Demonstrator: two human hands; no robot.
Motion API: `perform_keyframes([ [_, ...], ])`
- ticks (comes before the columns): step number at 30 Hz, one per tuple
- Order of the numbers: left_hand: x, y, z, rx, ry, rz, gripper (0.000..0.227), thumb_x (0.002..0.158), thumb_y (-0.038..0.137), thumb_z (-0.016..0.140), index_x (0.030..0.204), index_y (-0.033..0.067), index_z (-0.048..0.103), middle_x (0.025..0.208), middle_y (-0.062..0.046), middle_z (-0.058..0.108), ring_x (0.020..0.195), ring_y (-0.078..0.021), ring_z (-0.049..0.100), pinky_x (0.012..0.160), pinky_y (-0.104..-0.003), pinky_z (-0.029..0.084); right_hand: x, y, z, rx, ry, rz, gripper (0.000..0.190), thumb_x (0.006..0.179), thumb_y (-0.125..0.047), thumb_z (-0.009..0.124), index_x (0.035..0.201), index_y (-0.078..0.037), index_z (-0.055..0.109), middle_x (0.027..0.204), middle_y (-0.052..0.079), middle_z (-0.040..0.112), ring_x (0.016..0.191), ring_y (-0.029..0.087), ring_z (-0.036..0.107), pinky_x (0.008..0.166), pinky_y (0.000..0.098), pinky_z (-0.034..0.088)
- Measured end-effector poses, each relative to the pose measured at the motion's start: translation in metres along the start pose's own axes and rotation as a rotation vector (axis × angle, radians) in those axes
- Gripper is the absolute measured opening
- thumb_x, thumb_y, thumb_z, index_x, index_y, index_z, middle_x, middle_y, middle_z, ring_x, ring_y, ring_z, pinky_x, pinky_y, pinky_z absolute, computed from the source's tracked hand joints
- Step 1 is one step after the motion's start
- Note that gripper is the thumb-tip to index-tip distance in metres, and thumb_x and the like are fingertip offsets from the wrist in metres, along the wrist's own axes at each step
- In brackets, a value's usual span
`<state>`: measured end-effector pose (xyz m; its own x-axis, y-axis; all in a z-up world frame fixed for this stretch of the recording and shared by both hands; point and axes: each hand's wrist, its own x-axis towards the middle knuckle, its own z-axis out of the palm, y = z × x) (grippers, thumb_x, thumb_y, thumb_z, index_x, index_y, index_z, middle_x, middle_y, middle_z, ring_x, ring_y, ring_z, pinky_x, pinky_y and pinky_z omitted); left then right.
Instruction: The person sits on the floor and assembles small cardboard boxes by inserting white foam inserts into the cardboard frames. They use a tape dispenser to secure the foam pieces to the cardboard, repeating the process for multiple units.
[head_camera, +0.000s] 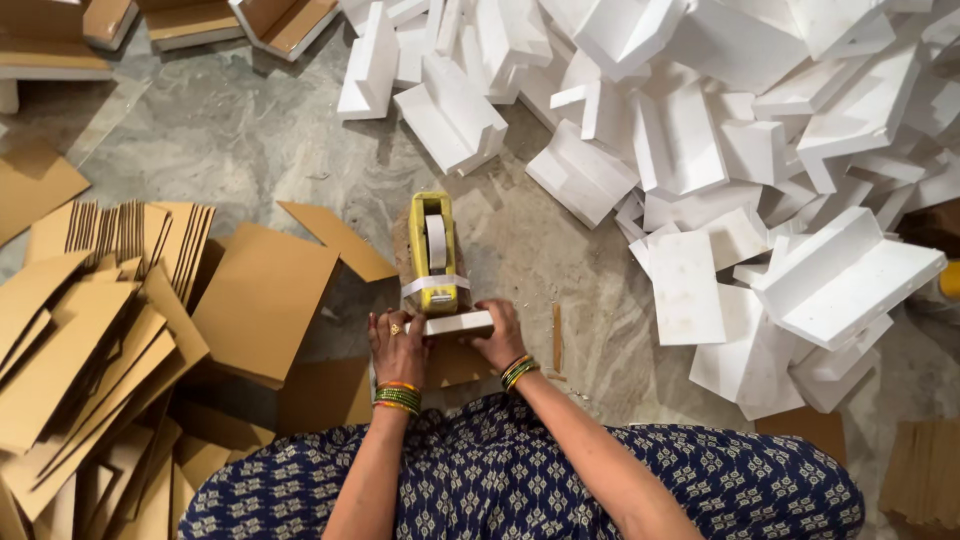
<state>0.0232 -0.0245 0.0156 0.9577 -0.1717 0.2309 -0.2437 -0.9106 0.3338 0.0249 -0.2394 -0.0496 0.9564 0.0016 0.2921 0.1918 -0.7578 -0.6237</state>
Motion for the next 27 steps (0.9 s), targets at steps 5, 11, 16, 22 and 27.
perform_keyframes([
  [5,0.007,0.007,-0.001,0.038,-0.244,0.039,0.058,0.075,0.033,0.081,0.125,0.008,0.062,0.123,-0.012,0.064,0.12,-0.0325,0.055,0.113,-0.051,0.035,-0.015,0.011,0.023,0.095,0.041,0.054,0.059,0.064,-0.008,0.088,0.116,-0.009,0.062,0.114,0.013,0.06,0.108,0.033,0.061,0.094,0.0412,0.055],
  [11,0.005,0.006,0.006,0.061,-0.161,0.119,0.056,0.074,0.029,0.079,0.123,0.0117,0.062,0.117,-0.013,0.066,0.108,-0.0341,0.058,0.1,-0.051,0.039,-0.015,-0.009,0.02,0.155,0.12,0.022,0.062,0.064,-0.01,0.089,0.119,-0.007,0.059,0.114,0.015,0.061,0.109,0.036,0.059,0.095,0.0436,0.053],
  [16,0.003,-0.001,0.022,0.047,-0.099,0.141,0.049,0.077,0.023,0.072,0.123,0.0106,0.062,0.118,-0.01,0.066,0.114,-0.0312,0.059,0.105,-0.047,0.04,-0.012,-0.02,0.011,0.263,0.028,0.017,0.068,0.07,-0.016,0.091,0.126,-0.004,0.055,0.121,0.02,0.055,0.114,0.039,0.056,0.099,0.0453,0.049],
  [22,0.005,-0.005,0.027,0.162,-0.132,0.176,0.039,0.088,0.019,0.058,0.126,0.0156,0.062,0.114,-0.006,0.067,0.111,-0.027,0.06,0.101,-0.048,0.039,-0.011,-0.025,0.019,0.24,0.088,-0.008,0.063,0.074,-0.014,0.087,0.128,-0.004,0.055,0.125,0.02,0.054,0.119,0.038,0.055,0.103,0.0455,0.049],
  [27,-0.005,-0.002,0.022,0.197,-0.122,0.202,0.038,0.089,0.017,0.055,0.126,0.0185,0.062,0.119,-0.005,0.067,0.11,-0.0252,0.06,0.101,-0.047,0.039,-0.017,-0.021,0.0,0.564,-0.075,0.174,0.07,0.089,-0.04,0.072,0.14,-0.004,0.042,0.124,0.016,0.056,0.117,0.032,0.057,0.101,0.0416,0.047],
])
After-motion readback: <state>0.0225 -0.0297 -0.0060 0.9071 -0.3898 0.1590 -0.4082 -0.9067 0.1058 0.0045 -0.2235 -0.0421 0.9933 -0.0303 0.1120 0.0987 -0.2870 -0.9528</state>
